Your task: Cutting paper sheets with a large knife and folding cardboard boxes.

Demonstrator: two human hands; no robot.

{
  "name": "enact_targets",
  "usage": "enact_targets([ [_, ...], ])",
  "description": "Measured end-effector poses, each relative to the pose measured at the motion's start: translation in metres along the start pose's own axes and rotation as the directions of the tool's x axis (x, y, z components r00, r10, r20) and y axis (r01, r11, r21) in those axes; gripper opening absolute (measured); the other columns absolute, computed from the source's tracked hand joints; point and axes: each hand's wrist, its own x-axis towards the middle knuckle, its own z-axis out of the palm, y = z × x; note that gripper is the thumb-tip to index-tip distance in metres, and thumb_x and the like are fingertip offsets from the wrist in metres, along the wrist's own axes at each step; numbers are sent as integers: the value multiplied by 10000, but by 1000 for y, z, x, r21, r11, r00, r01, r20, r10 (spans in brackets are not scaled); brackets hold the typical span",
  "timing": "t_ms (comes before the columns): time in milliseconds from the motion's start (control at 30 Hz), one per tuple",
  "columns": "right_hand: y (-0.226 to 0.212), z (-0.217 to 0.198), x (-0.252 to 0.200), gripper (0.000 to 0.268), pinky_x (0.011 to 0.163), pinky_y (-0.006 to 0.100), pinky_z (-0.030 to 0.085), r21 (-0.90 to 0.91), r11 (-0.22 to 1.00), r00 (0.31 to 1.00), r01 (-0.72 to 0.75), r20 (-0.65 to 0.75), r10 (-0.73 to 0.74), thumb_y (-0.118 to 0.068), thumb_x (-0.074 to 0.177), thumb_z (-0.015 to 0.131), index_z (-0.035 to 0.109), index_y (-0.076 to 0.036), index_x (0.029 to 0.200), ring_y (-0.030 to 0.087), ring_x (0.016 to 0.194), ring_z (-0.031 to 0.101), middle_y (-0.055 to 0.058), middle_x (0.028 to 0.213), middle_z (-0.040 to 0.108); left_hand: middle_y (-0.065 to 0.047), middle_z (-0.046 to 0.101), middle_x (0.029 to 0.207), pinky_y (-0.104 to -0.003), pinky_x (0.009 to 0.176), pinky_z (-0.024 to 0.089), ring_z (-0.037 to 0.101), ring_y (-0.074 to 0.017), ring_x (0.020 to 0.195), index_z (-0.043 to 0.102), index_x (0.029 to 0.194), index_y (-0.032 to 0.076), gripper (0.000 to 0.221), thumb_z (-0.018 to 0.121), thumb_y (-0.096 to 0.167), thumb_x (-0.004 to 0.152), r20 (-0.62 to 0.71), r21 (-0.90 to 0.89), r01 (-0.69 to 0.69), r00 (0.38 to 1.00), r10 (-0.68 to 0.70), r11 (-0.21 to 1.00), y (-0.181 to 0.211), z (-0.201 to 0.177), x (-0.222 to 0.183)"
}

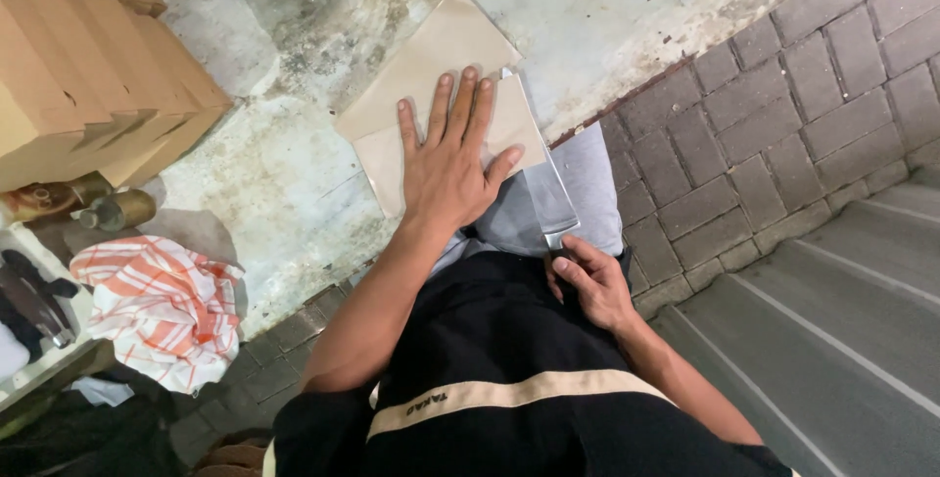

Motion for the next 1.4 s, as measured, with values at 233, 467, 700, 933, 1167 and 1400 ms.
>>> enact_targets([
  [233,0,8,18,78,511,297,452,-91,996,1000,8,7,-7,-32,955,575,613,32,977,177,482,607,157,579,631,-111,170,1653,-679,1155,-49,106,-319,1530,179,1591,135,788,284,651,1005,2,3,-20,1000,20,1000,1,1,-3],
  [467,2,-5,9,102,555,316,474,-72,997,1000,12,19,-11,-33,969,547,595,3,1052,214,464,635,145,544,604,-108,146,1661,-674,1156,-56,79,-311,1534,151,1596,146,799,280,665,1001,22,18,-8,1000,8,1000,1,-3,-1],
  [700,-4,1,26,79,533,318,491,-60,998,998,22,55,-19,-15,966,535,598,19,1000,239,413,620,176,506,605,-111,128,1664,-676,1150,-65,67,-315,1534,137,1600,143,795,282,657,1011,35,27,-9,999,8,1000,1,-5,0],
  [933,-54,-33,5,286,496,314,499,-183,974,986,131,-75,-146,-67,977,508,580,56,1226,208,476,630,132,575,596,-113,167,1654,-682,1156,-57,95,-307,1531,184,1591,115,793,351,623,1005,-26,20,-27,999,27,999,1,5,-6],
  [1167,-80,-48,39,258,619,461,472,-803,568,927,180,-55,-372,-118,936,641,615,40,1138,415,693,595,235,757,624,-161,491,1423,-583,1153,161,382,-322,1373,356,1497,42,744,649,362,894,-402,-160,-169,911,93,973,-13,16,-6],
  [1400,-130,-43,98,462,812,411,525,-921,-224,726,320,390,-566,-118,928,720,667,-27,1377,357,964,623,163,1046,620,-90,501,1252,-464,937,384,436,-308,1145,307,1508,152,972,855,281,716,-153,-240,-87,987,51,967,-45,24,8],
])
